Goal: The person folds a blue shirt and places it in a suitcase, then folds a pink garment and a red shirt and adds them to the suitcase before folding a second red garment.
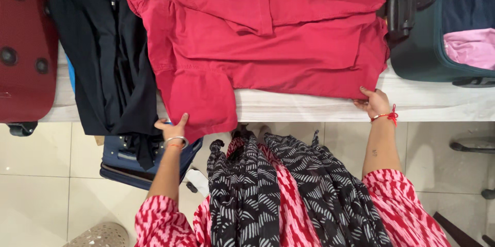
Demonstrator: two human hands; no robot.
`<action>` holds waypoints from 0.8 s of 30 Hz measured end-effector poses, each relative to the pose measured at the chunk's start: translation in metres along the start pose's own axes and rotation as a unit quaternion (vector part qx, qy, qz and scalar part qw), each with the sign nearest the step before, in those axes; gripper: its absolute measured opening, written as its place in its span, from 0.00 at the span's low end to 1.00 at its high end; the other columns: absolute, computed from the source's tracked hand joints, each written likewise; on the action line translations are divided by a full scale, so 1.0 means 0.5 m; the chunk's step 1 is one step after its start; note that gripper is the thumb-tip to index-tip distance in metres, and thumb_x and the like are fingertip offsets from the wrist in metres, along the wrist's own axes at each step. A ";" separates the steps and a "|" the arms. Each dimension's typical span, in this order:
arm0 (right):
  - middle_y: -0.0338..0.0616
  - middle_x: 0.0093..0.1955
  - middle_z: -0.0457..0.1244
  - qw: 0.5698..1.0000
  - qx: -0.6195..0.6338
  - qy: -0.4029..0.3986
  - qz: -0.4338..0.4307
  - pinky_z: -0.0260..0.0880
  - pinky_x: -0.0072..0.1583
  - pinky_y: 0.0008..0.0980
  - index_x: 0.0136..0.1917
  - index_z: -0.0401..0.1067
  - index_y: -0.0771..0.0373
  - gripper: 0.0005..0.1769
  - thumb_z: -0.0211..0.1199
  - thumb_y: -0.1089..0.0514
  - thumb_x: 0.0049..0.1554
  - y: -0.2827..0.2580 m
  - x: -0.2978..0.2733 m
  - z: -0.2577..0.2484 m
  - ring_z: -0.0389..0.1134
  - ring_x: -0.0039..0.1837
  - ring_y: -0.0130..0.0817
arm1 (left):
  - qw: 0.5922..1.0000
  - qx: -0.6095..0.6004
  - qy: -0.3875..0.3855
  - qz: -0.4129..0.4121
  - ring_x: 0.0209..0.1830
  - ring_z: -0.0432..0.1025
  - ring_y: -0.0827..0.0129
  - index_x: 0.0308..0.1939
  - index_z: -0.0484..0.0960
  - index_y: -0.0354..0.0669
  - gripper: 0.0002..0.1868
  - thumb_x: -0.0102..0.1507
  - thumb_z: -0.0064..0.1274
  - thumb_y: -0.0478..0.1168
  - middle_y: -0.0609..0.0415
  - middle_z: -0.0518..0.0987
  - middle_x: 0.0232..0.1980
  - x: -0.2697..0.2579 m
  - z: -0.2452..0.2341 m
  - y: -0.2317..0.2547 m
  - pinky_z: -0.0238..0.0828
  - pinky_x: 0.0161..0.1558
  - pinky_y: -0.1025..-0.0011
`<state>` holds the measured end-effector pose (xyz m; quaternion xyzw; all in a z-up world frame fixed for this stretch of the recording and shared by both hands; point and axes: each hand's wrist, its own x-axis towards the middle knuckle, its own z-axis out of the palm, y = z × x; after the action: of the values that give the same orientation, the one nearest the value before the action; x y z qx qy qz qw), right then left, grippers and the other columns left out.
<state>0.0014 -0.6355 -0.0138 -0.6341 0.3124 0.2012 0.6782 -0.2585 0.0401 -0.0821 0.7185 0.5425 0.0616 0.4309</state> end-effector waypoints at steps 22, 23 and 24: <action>0.43 0.63 0.67 0.957 0.203 -0.162 -0.131 0.58 0.75 0.53 0.63 0.70 0.60 0.21 0.51 0.43 0.69 -0.263 0.138 0.128 0.65 0.71 0.46 | 0.748 -0.442 -0.490 0.075 0.70 0.68 0.59 0.69 0.74 0.46 0.28 0.73 0.48 0.59 0.54 0.77 0.67 0.287 0.032 0.604 0.59 0.76 0.55; 0.44 0.65 0.68 0.962 0.196 -0.127 -0.145 0.59 0.74 0.54 0.60 0.70 0.61 0.22 0.50 0.43 0.67 -0.271 0.160 0.147 0.65 0.71 0.47 | 0.747 -0.441 -0.491 0.075 0.70 0.68 0.59 0.69 0.74 0.46 0.28 0.73 0.48 0.59 0.54 0.77 0.67 0.319 0.060 0.614 0.59 0.76 0.55; 0.44 0.65 0.68 0.962 0.196 -0.126 -0.145 0.59 0.74 0.54 0.60 0.70 0.61 0.22 0.50 0.43 0.67 -0.278 0.176 0.157 0.65 0.71 0.47 | 0.771 -0.432 -0.464 0.064 0.69 0.67 0.58 0.69 0.72 0.47 0.28 0.74 0.47 0.60 0.55 0.75 0.65 0.348 0.084 0.623 0.54 0.75 0.48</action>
<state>0.1716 -0.5850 0.0286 -0.4966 0.1626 0.1138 0.8450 0.0614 0.1493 0.0396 0.4307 0.1454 -0.0238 0.8904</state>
